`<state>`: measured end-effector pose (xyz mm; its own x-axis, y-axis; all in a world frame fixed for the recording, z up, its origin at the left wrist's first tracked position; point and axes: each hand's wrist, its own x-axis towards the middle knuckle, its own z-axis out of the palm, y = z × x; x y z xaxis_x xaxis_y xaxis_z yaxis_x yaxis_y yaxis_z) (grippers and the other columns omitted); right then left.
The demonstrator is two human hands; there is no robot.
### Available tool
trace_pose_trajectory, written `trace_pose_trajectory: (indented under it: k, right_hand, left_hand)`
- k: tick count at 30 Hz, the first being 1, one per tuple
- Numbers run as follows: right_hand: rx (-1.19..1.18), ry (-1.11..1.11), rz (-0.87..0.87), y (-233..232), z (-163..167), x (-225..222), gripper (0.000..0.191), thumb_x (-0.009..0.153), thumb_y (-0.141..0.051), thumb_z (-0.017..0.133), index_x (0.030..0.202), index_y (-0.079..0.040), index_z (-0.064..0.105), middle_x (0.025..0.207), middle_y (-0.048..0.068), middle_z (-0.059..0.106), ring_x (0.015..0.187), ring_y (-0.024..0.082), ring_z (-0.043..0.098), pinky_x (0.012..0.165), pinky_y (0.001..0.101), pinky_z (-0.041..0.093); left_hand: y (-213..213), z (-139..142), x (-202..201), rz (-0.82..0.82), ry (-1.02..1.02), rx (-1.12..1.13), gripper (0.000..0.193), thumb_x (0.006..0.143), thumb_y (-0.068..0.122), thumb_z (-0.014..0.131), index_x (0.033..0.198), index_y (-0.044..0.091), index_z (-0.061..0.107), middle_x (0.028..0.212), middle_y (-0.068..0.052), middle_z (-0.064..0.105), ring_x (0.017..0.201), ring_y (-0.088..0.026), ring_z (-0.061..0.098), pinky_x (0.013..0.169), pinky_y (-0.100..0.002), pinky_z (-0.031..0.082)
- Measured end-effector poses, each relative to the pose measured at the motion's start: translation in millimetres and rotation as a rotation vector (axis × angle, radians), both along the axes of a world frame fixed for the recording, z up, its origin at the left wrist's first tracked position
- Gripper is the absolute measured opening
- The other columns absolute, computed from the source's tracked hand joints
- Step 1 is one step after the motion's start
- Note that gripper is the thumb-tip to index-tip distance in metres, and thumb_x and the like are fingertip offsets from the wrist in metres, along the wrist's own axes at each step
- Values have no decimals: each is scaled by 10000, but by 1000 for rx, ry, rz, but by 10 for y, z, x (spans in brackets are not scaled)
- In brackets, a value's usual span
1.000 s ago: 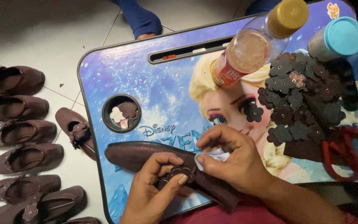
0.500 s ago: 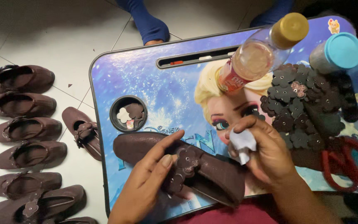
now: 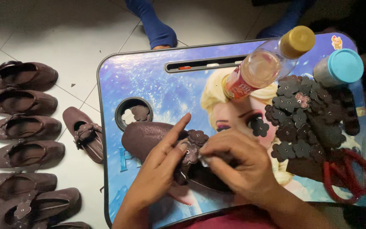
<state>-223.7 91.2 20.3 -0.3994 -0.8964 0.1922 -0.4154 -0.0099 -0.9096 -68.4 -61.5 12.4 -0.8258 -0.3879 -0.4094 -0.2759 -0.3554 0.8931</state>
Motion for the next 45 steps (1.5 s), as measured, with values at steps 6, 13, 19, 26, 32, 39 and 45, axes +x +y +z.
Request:
trace_pose_trajectory:
  k: [6, 13, 19, 26, 32, 39, 45]
  right_hand:
    - [56, 354, 102, -173, 161, 89, 250, 797, -27, 785, 1035, -57, 714, 992, 98, 682, 911, 231, 695, 796, 316, 547]
    - [52, 6, -116, 85, 91, -110, 152, 864, 13, 716, 1015, -2, 732, 995, 76, 749, 841, 131, 713, 709, 268, 565]
    - [62, -326, -339, 584, -217, -344, 156, 911, 56, 567, 978, 35, 706, 971, 78, 725, 863, 94, 658, 767, 248, 531]
    - [35, -491, -322, 859, -428, -381, 150, 910, 57, 578, 1002, 41, 696, 953, 74, 685, 822, 98, 621, 726, 247, 498]
    - [66, -231, -237, 686, -411, -56, 127, 931, -4, 670, 1047, 10, 717, 973, 54, 690, 852, 96, 634, 763, 251, 516]
    - [254, -289, -432, 521, -575, -148, 174, 923, -54, 703, 1093, -16, 710, 983, 48, 736, 879, 78, 674, 770, 243, 561]
    - [248, -312, -410, 781, -600, -205, 207, 966, -121, 699, 1138, -9, 728, 1058, 70, 782, 801, 109, 653, 709, 261, 525]
  left_hand:
    - [-52, -35, -54, 34, 187, -31, 608, 1011, 133, 395, 1605, 23, 331, 1551, -123, 516, 1305, -155, 520, 1113, -283, 377]
    - [-39, 49, -56, 33, 71, -85, 618, 1013, 149, 443, 1612, 103, 298, 1371, -120, 633, 1173, -148, 611, 1032, -278, 451]
    - [-16, 205, 41, 8, -198, -344, 679, 999, 193, 511, 1651, 215, 323, 938, -80, 761, 811, -162, 682, 788, -305, 565]
    - [-5, 283, 38, 208, -325, -400, 700, 920, 183, 615, 1590, 235, 417, 785, -66, 754, 623, -89, 730, 561, -272, 558]
    - [56, 264, -57, 377, -341, -488, 778, 830, 192, 735, 1548, 181, 434, 856, -41, 767, 598, -98, 697, 539, -260, 551]
    - [176, 199, -68, 435, -358, -909, 765, 913, 245, 753, 1559, 87, 376, 983, -112, 760, 656, -195, 715, 616, -329, 562]
    - [230, 177, 306, 589, -92, -1241, 668, 1069, 268, 685, 1600, 22, 365, 1373, -202, 655, 1197, -323, 705, 980, -377, 573]
